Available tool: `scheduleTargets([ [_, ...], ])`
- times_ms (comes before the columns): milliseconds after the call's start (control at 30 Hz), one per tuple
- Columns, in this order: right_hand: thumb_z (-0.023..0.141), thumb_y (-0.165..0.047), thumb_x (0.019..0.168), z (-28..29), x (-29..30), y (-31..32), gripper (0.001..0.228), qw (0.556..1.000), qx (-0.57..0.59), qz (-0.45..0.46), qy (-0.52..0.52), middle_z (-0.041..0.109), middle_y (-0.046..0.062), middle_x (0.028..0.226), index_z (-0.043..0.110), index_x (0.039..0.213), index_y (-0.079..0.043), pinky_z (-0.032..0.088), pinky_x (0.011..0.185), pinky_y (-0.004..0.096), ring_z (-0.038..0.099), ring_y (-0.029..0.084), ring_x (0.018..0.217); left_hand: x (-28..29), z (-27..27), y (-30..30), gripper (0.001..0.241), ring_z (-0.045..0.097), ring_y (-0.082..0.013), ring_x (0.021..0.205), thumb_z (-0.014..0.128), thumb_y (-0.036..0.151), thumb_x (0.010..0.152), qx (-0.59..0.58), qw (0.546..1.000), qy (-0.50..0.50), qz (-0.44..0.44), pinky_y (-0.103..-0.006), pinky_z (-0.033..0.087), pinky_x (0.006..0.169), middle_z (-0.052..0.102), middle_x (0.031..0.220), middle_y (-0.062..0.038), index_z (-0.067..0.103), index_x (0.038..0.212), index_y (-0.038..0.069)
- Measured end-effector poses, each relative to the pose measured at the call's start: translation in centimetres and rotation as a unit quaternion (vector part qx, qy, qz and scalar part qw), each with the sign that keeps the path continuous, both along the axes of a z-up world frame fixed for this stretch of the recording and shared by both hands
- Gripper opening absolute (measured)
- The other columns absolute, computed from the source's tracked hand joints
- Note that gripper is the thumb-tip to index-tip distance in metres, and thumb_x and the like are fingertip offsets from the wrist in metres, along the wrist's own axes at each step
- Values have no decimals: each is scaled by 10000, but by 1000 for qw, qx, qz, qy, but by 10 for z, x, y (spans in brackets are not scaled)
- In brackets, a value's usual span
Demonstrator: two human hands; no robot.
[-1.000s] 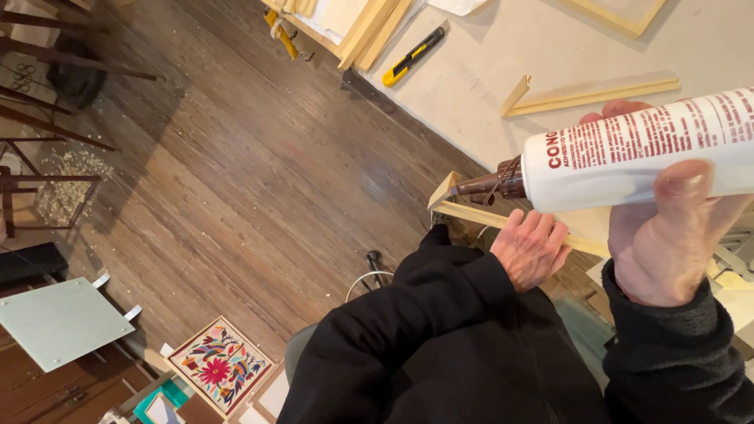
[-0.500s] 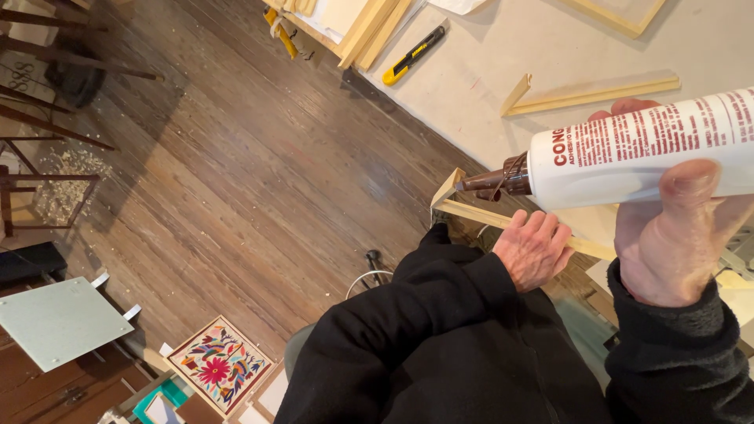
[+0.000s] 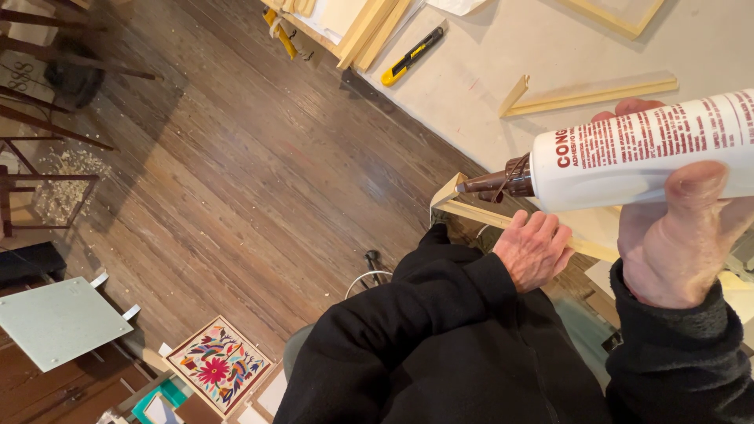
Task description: Assembling and gluing wooden pieces to form a picture frame using clamps and a hammer.
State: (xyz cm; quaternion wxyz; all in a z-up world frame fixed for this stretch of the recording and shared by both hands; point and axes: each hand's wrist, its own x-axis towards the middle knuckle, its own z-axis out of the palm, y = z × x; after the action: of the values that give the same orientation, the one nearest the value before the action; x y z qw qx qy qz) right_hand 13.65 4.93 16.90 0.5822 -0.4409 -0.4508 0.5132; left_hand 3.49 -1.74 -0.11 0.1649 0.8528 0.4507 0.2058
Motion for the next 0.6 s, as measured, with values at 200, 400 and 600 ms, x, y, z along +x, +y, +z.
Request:
scheduleTargets([
  [200, 736, -556, 1044, -2, 3, 1, 702, 1000, 13, 5, -8, 614, 139, 1283, 497, 1433, -22, 561, 1101, 450, 645, 254, 1188, 2, 2, 0, 262, 556, -219, 862, 662, 347, 935, -9, 1000, 6, -2, -380, 397, 800, 557, 884, -57, 588, 922, 96],
  [400, 732, -533, 1035, -3, 6, 1, 690, 1000, 11, -2, -15, 612, 141, 1302, 487, 1445, -34, 543, 1107, 453, 647, 247, 1197, 4, 1, -2, 267, 555, -225, 870, 665, 349, 924, -4, 1000, -5, 1, -385, 394, 804, 558, 888, -60, 585, 921, 95],
  [600, 700, -466, 1106, -9, 11, 15, 595, 998, 55, -5, -31, 595, 154, 1398, 451, 1467, -64, 538, 1157, 442, 626, 243, 1305, 2, 0, -1, 252, 553, -230, 884, 662, 341, 932, -6, 1000, -7, 1, -390, 393, 814, 560, 903, -61, 584, 929, 101],
])
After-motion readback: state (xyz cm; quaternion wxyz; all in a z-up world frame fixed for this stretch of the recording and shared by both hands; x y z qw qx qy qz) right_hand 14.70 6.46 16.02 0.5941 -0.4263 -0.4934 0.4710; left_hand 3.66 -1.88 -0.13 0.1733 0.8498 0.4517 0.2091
